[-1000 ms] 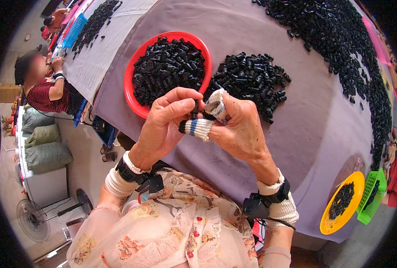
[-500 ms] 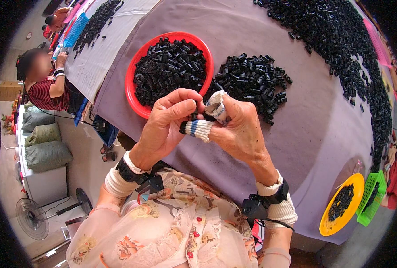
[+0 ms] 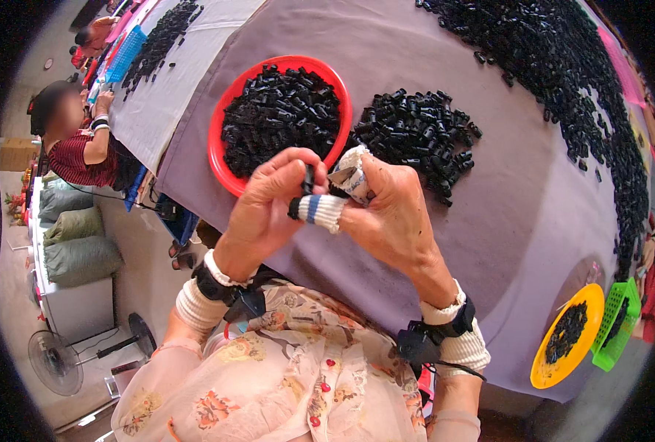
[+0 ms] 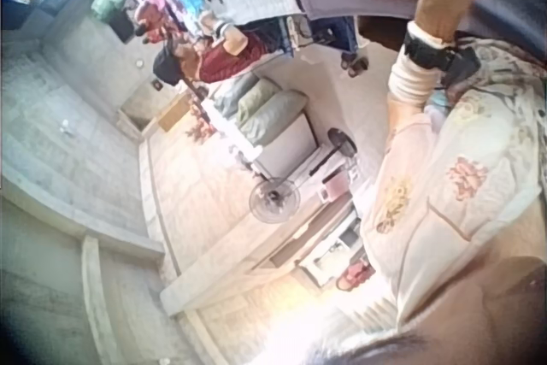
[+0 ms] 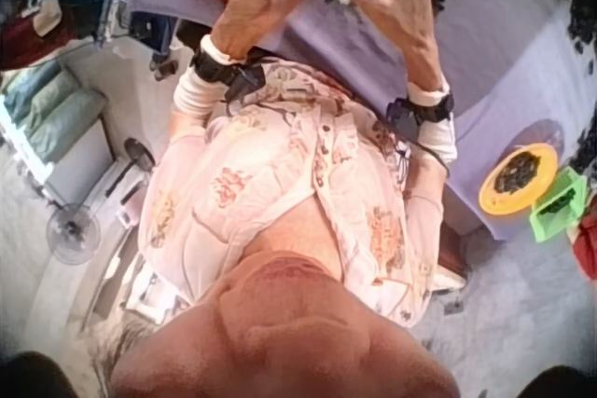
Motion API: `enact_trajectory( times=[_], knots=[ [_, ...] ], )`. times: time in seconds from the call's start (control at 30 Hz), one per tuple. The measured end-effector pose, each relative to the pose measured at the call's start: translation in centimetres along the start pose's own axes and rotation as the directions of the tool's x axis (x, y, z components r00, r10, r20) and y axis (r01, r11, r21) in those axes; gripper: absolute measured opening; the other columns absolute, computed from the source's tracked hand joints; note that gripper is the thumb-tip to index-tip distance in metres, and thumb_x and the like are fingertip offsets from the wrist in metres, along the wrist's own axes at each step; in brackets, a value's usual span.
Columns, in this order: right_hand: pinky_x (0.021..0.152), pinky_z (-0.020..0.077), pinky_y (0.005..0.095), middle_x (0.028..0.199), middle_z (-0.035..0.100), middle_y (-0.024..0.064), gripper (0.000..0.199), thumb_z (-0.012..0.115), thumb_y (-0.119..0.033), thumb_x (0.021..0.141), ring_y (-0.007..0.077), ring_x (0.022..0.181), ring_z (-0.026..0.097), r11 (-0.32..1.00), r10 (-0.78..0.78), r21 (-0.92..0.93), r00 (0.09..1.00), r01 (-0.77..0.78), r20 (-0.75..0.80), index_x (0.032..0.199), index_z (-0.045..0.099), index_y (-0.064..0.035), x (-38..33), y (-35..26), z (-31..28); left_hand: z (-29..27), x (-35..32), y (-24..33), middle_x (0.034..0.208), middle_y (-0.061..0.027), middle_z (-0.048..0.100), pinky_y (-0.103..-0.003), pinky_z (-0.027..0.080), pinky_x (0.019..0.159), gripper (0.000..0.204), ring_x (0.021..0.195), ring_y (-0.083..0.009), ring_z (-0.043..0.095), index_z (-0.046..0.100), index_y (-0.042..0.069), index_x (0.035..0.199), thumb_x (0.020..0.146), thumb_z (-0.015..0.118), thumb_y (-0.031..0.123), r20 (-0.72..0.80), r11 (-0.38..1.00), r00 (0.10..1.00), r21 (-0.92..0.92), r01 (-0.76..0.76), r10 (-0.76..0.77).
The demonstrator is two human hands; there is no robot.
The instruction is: Assembling small black plastic components by hand in a factory setting.
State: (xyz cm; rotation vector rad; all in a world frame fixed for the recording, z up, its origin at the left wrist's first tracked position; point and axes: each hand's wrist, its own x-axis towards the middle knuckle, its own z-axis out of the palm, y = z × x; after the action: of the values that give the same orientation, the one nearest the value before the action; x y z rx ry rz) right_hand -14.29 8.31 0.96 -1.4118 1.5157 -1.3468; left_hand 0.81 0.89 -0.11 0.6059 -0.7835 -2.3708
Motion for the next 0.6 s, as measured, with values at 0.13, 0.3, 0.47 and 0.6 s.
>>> enact_trajectory(
  times=[0.13, 0.3, 0.47, 0.6],
  knots=[
    [0.048, 0.0319, 0.0187, 0.059, 0.043, -0.0082, 0.023, 0.074, -0.011, 0.066, 0.0013, 0.055, 0.036, 0.981, 0.151, 0.136, 0.983, -0.136, -0.104, 0.071, 0.053, -0.0036, -0.4, 2.1, -1.2, -1.4, 0.1, 2.2, 0.088, -0.0090, 0.058, -0.029, 0.047, 0.070, 0.017, 0.076, -0.0146, 0.056, 0.056, 0.001, 0.099, 0.086, 0.053, 0.011, -0.061, 0.988, 0.992, 0.115, -0.099, 0.107],
    [0.046, 0.0285, 0.0181, 0.056, 0.041, -0.0087, 0.021, 0.072, -0.014, 0.069, 0.0006, 0.053, 0.035, 0.943, 0.320, 0.155, 0.932, -0.295, -0.173, 0.067, 0.052, -0.0074, -1.5, 3.6, -3.4, -3.9, 0.8, 4.8, 0.087, -0.0085, 0.061, -0.027, 0.047, 0.069, 0.017, 0.076, -0.0145, 0.057, 0.060, 0.001, 0.096, 0.086, 0.054, 0.014, -0.175, 0.857, 0.923, 0.460, -0.231, 0.343],
    [0.037, 0.0246, 0.0174, 0.053, 0.043, -0.0084, 0.013, 0.068, -0.011, 0.072, 0.0002, 0.042, 0.036, 0.892, 0.408, 0.297, 0.888, -0.340, -0.211, 0.071, 0.055, -0.0093, -3.0, 4.9, -4.9, -3.0, 1.1, 5.4, 0.086, -0.0044, 0.063, -0.021, 0.046, 0.070, 0.017, 0.078, -0.0080, 0.057, 0.063, 0.002, 0.096, 0.081, 0.062, 0.011, -0.054, 0.319, 0.798, 0.931, -0.177, 0.601],
    [0.039, 0.0256, 0.0183, 0.054, 0.042, -0.0085, 0.012, 0.065, -0.010, 0.073, 0.0003, 0.045, 0.035, 0.879, 0.441, 0.273, 0.885, -0.392, -0.148, 0.069, 0.054, -0.0090, -3.1, 4.9, -4.7, -1.3, 0.1, 0.2, 0.077, -0.0086, 0.058, -0.027, 0.045, 0.060, 0.013, 0.069, -0.0174, 0.057, 0.064, 0.004, 0.084, 0.071, 0.067, 0.004, 0.372, -0.027, 0.874, 0.923, -0.384, 0.311]
  ],
)
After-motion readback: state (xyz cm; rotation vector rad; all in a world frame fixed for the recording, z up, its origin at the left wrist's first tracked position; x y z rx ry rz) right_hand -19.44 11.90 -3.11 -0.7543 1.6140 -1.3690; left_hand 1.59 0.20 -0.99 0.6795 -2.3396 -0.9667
